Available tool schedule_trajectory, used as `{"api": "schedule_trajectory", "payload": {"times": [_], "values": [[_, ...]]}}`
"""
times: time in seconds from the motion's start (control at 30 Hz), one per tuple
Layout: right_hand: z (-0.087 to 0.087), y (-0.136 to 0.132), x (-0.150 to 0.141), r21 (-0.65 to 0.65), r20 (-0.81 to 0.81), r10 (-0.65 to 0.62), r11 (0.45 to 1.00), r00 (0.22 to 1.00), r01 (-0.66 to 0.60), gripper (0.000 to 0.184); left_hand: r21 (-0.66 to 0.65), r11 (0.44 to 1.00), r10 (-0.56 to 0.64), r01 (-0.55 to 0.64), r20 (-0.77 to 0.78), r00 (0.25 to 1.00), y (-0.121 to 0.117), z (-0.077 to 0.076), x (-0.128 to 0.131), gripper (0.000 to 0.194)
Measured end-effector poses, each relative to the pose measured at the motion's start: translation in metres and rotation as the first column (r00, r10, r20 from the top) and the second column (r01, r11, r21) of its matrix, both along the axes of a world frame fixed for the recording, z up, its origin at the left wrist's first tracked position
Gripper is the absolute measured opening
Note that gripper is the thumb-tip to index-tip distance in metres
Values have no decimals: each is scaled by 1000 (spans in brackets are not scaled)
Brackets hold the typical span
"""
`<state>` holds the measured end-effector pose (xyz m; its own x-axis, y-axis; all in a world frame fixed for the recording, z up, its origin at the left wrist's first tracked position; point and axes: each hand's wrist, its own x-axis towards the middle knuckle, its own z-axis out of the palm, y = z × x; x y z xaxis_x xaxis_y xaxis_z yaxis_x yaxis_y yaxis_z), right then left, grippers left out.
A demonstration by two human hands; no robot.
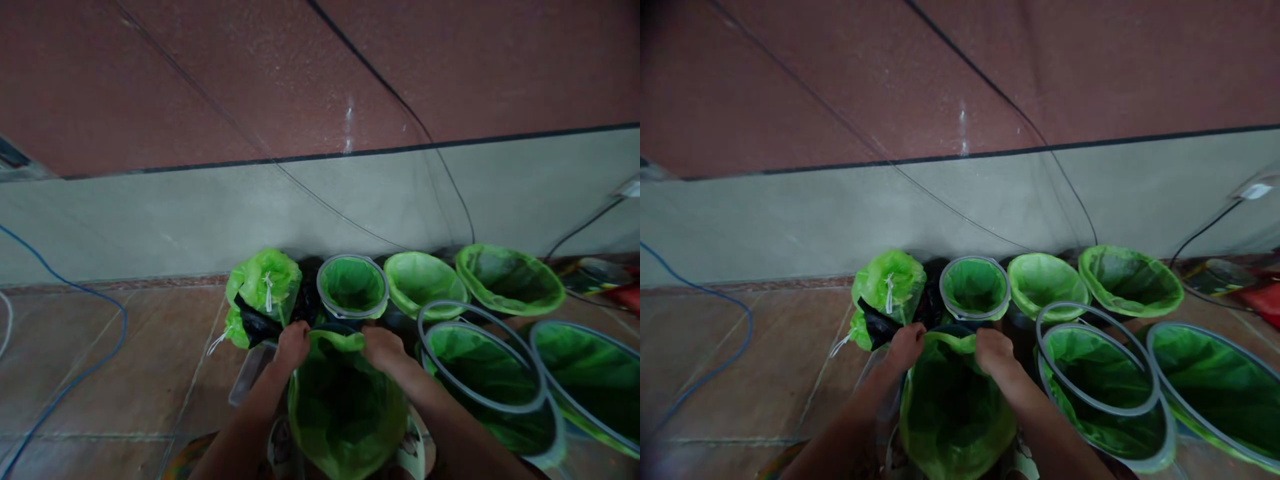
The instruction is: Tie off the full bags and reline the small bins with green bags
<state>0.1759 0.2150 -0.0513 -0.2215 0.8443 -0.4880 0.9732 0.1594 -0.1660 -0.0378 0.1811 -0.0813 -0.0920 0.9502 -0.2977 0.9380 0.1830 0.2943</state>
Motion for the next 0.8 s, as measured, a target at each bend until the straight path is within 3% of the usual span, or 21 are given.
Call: {"api": "schedule_trajectory", "payload": {"times": [0.1,0.17,0.3,0.47,0.8], "values": [[1,-3,-4,109,-91,44,993,995,-34,65,46,998,-47,43,80,996,0,0,7,24],[-1,-4,-7,203,-170,122,975,978,-86,71,76,994,-84,76,111,990,0,0,12,23],[-7,-5,-12,273,-260,264,943,929,-191,46,117,987,-125,107,157,980,-2,2,20,20],[-12,-7,-16,296,-252,327,922,911,-249,18,165,978,-163,131,199,966,-6,0,25,16],[-8,-3,-18,269,-104,143,957,984,-111,31,18,986,-166,166,10,986,-7,10,21,33]]}}
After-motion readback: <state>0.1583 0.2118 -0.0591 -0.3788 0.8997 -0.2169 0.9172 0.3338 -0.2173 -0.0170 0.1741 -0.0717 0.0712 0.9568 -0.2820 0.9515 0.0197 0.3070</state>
